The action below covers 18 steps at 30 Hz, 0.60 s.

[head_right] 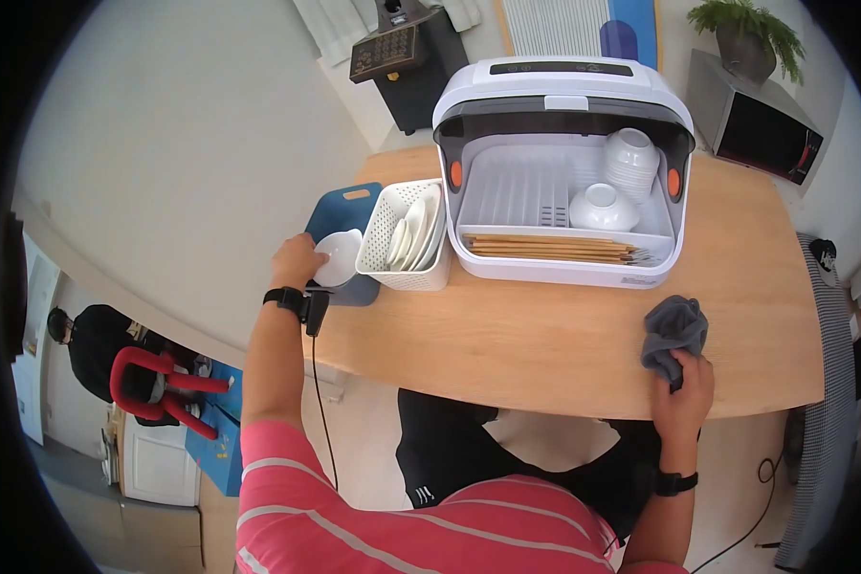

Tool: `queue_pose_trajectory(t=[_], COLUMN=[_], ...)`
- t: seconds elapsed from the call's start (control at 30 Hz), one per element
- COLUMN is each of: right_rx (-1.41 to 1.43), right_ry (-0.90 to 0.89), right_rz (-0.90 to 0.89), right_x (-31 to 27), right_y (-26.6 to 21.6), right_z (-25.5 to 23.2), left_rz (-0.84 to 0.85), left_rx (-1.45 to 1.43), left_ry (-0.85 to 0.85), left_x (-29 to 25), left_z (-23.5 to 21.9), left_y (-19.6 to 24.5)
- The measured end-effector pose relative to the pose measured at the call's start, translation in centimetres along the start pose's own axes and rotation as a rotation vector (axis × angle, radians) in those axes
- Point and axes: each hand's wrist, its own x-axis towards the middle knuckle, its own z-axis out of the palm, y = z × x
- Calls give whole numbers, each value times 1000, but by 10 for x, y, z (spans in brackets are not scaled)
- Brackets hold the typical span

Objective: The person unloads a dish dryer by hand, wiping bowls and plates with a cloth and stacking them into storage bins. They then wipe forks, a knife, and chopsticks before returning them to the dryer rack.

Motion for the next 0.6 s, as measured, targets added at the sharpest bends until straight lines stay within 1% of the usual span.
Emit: queue_pose_trajectory(t=[0.03,0.1,0.13,0.2,0.23,0.3,0.33,0.4,0.43,0.5,0.53,0.57,0.6], right_rx=[-3,2,1,-5,-5,-15,-15,5,6,12,-4,110,221], right_ry=[1,-3,-4,-2,-4,-2,-4,1,0,-12,-11,-30,-43], right_rz=[-6,-10,-16,-28,-33,-32,-37,-28,-33,5,4,125,247], right_x=[0,0,0,0,0,0,0,0,-1,-2,-2,-2,0], right_y=[0,1,2,4,4,4,4,2,2,5,6,6,3], right_z=[0,1,1,2,2,2,2,2,2,1,3,7,6], left_rz=[-3,-56,-59,-47,-52,-75,-80,-187,-192,-3,19,45,72], left_rx=[-7,-168,-172,-296,-298,-414,-416,-1039,-1041,-1629,-1835,-2036,-2120], left_ry=[0,108,108,183,182,356,355,323,326,233,72,-108,-268], left_x=[1,2,3,1,0,-9,-16,-43,-51,-72,-90,-110,-131], left_z=[1,3,3,-2,-4,-16,-24,-43,-36,-12,0,12,20], left_y=[-3,-8,-12,-17,-19,-19,-18,-3,-2,4,16,32,50])
